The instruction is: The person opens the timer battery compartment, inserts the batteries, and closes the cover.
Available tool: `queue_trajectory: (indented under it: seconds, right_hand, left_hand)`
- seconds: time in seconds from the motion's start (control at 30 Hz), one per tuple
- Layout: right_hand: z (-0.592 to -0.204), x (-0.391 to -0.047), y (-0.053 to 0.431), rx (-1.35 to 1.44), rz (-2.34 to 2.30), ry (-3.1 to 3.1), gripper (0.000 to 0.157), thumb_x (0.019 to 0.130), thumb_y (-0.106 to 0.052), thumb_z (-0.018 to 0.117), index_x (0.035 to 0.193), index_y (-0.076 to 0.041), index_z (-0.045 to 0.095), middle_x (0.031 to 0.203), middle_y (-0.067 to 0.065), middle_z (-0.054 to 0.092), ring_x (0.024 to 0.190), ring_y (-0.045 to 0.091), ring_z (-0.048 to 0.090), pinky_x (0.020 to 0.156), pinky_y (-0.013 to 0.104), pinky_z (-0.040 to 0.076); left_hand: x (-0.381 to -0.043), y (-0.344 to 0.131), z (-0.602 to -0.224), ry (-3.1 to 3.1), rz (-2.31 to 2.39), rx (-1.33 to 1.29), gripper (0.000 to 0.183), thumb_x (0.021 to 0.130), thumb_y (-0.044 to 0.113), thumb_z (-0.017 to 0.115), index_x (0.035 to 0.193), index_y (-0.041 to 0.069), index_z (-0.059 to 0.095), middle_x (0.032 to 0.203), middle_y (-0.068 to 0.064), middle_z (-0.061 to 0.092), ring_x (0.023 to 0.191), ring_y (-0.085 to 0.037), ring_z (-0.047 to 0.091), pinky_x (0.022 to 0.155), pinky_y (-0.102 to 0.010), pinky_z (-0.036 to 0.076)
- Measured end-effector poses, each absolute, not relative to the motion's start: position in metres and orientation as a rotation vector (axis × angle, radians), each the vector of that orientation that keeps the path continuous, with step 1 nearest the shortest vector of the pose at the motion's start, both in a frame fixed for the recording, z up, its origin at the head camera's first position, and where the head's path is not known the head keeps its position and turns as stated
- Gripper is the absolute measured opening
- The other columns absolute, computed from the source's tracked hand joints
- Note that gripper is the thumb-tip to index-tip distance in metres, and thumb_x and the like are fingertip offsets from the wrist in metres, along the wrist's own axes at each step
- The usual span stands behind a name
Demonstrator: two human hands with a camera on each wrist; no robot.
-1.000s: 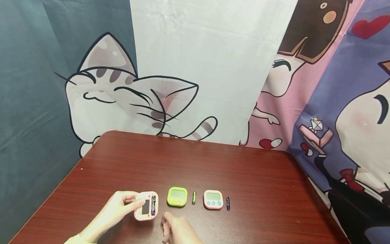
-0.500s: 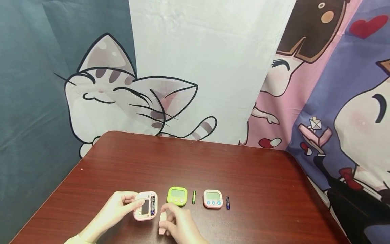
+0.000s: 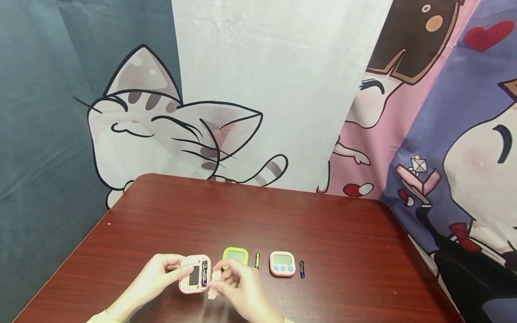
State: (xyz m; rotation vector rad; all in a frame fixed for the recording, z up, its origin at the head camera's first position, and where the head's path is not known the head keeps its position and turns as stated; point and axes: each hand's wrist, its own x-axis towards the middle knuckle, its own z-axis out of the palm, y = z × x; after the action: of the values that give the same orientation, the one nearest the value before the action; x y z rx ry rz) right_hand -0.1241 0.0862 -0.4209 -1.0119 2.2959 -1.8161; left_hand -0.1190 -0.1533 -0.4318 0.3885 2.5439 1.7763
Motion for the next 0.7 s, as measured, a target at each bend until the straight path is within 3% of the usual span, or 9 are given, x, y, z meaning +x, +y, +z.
queue_trajectory:
  seconds: [0.23,0.7]
  right_hand:
    - [-0.4166,-0.1257,0.085,-0.942,-1.916,2.228,0.026,0.082,-0.01,0.072,0.104,-0.002,0.061,0.074,0.02,0.062,0.06,0.001,0.059,0.053,0.03,0.053]
    - [-0.4176,-0.1248,0.0778,-0.844,-1.858,2.454,0.032,0.074,-0.012,0.078,0.104,-0.008,0.067,0.071,0.008,0.06,0.06,-0.002,0.052,0.053,0.022,0.05]
  left_hand:
    - [-0.119,-0.1496,-0.4327,2.541,1.761,0.419,0.017,0.088,0.02,0.066,0.093,0.004,0.072,0.081,-0.001,0.072,0.071,0.0,0.063,0.061,-0.021,0.05]
    - [-0.1175,-0.1449,-0.4297,2.526,1.736,0.468,0.021,0.088,0.025,0.067,0.092,0.005,0.071,0.079,0.001,0.072,0.069,-0.001,0.063,0.06,-0.022,0.05]
